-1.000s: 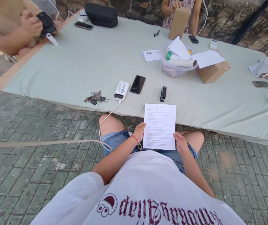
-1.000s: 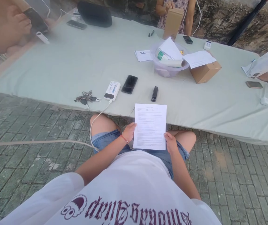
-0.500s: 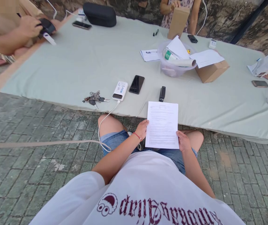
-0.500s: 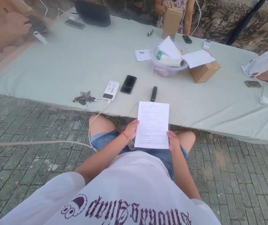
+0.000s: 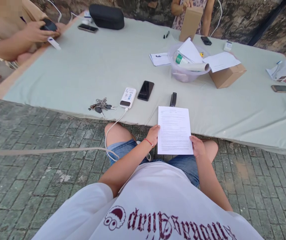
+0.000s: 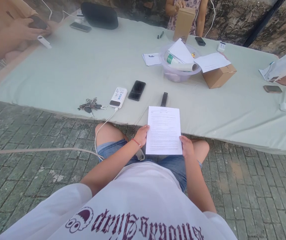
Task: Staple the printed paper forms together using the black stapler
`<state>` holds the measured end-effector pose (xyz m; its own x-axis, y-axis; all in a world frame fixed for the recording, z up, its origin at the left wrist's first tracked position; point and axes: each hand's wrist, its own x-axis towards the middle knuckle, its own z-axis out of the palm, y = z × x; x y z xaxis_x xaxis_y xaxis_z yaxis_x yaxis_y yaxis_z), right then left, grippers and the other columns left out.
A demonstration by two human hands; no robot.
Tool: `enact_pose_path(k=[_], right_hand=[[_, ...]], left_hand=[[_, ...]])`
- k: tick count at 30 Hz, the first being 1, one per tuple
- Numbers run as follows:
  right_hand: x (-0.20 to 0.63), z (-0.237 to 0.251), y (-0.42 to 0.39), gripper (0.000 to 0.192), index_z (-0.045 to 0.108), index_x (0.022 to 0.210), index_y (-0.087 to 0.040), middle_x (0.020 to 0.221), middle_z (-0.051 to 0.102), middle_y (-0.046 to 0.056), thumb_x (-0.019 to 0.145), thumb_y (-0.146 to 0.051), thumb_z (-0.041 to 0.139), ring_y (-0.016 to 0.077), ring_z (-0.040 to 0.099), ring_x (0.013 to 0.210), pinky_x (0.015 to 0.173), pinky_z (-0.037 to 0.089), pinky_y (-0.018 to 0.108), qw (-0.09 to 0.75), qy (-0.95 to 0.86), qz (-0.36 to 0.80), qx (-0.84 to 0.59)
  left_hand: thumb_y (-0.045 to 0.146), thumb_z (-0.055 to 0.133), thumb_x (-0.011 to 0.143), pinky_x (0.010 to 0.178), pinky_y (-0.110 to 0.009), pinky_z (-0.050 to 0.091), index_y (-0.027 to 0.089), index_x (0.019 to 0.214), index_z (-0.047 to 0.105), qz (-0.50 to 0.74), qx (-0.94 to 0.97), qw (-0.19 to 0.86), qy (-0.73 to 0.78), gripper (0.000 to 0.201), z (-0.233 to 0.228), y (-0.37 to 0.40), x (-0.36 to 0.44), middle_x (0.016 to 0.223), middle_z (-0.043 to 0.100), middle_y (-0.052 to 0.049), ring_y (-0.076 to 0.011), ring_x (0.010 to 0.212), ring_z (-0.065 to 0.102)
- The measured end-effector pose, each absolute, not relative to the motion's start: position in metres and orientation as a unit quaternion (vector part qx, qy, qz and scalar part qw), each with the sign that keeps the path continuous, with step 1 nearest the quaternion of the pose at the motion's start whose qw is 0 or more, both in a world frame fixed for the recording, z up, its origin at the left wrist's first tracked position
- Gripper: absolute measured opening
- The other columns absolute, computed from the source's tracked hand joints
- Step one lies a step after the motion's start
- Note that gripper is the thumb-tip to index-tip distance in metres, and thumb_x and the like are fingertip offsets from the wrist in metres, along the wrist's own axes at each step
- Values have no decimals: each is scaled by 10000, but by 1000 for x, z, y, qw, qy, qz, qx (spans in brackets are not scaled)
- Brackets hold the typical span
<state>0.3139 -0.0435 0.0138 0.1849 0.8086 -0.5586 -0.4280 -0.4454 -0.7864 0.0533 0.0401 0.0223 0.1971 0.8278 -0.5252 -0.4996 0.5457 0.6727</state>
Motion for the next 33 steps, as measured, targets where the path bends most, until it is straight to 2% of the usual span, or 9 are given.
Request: enact_pose_path(k=[7, 12, 16, 22, 27, 33], right_hand=[[315, 21, -39, 355, 728, 869, -214, 867, 801, 51, 613, -402, 887, 306, 772, 904, 762, 655, 413, 497, -151, 614, -594], [316, 20, -37, 333, 714, 830, -221, 853, 799, 69, 587, -397, 861, 341, 769, 942, 762, 662, 441, 517, -139, 599, -595], [321, 12, -39, 313, 713, 830, -229, 863, 799, 93, 604, -404, 839, 369, 765, 950, 760, 666, 458, 527, -145, 576, -608], [322, 4, -46, 388, 733, 924, -216, 909, 798, 106, 626, -446, 827, 363, 766, 909, 726, 670, 459, 524, -162, 547, -632], [318, 6, -50, 377, 700, 839, -219, 819, 778, 84, 596, -469, 842, 331, 765, 834, 716, 670, 453, 541, -159, 505, -654], [321, 9, -53, 338, 687, 795, -232, 711, 745, 72, 625, -502, 800, 304, 739, 684, 617, 640, 439, 516, -203, 457, -695]], left_hand=[[251, 795, 750, 756, -340, 539, 167, 735, 649, 416, 161, 731, 516, 170, 33, 55, 66, 703, 714, -43, -198, 726, 677], [195, 754, 749, 722, -333, 533, 171, 678, 644, 397, 171, 731, 528, 133, 38, 66, 76, 702, 718, -58, -197, 717, 671], [238, 769, 752, 782, -370, 541, 145, 728, 685, 370, 194, 746, 519, 128, 37, 59, 76, 746, 740, -83, -221, 759, 689], [364, 811, 763, 909, -406, 538, 129, 845, 737, 380, 234, 754, 483, 260, 40, 38, 70, 906, 787, -107, -248, 915, 715], [467, 808, 747, 866, -391, 533, 115, 829, 765, 373, 262, 738, 498, 364, 36, 28, 69, 914, 793, -121, -253, 894, 704], [508, 778, 748, 830, -387, 525, 141, 755, 736, 361, 266, 733, 512, 370, 23, 25, 72, 874, 785, -112, -259, 862, 702]])
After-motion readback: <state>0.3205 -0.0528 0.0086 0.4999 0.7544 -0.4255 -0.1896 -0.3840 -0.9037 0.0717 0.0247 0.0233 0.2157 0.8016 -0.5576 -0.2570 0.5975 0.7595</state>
